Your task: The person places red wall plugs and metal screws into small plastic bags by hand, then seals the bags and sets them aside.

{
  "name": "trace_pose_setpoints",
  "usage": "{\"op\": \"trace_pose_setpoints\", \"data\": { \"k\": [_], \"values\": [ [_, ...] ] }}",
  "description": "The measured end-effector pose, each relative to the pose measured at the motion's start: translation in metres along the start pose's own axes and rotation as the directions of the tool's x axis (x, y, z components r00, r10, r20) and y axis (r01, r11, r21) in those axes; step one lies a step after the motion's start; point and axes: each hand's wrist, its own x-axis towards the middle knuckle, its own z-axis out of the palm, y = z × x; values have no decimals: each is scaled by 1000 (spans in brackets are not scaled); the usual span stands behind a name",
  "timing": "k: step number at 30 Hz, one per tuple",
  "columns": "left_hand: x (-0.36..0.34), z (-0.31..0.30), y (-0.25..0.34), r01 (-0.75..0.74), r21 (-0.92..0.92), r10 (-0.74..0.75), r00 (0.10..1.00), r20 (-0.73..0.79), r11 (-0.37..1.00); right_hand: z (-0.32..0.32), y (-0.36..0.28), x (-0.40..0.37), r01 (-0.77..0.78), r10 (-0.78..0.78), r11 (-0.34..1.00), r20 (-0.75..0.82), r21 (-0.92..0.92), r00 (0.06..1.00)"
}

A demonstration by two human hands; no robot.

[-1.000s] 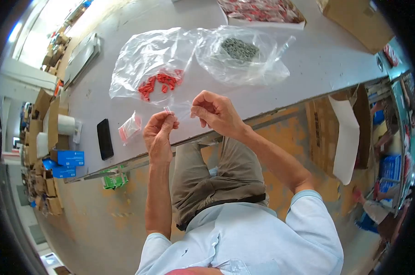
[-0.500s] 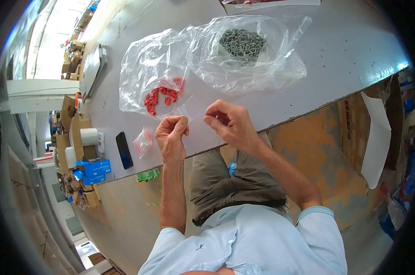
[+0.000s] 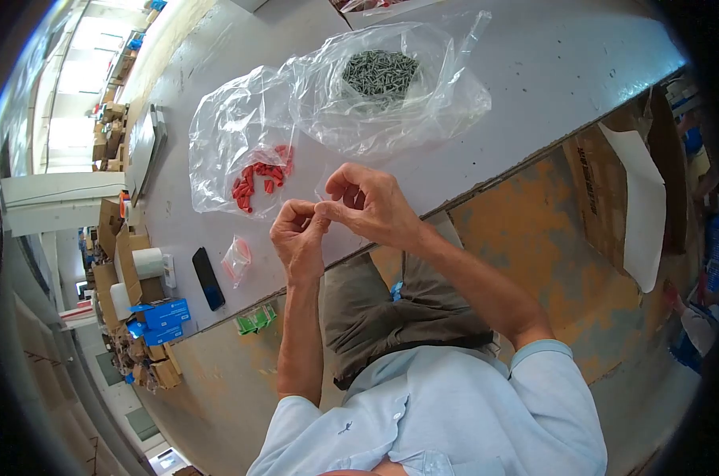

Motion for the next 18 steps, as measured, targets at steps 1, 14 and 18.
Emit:
{"op": "trace_pose_setpoints", "data": {
  "k": [1, 14, 18],
  "values": [
    [-1, -3, -3, 11, 25, -12, 1000, 25, 1000, 0, -2, 0, -4, 4, 1000, 30, -11, 1000],
    [-8, -22, -9, 40, 28, -46, 963, 266, 999, -6, -2, -8, 11, 15, 994, 240, -105, 971],
    [-9, -23, -17, -105, 114, 85, 982, 172, 988, 1, -14, -5, 69, -22, 981, 249, -184, 968]
  ]
}}
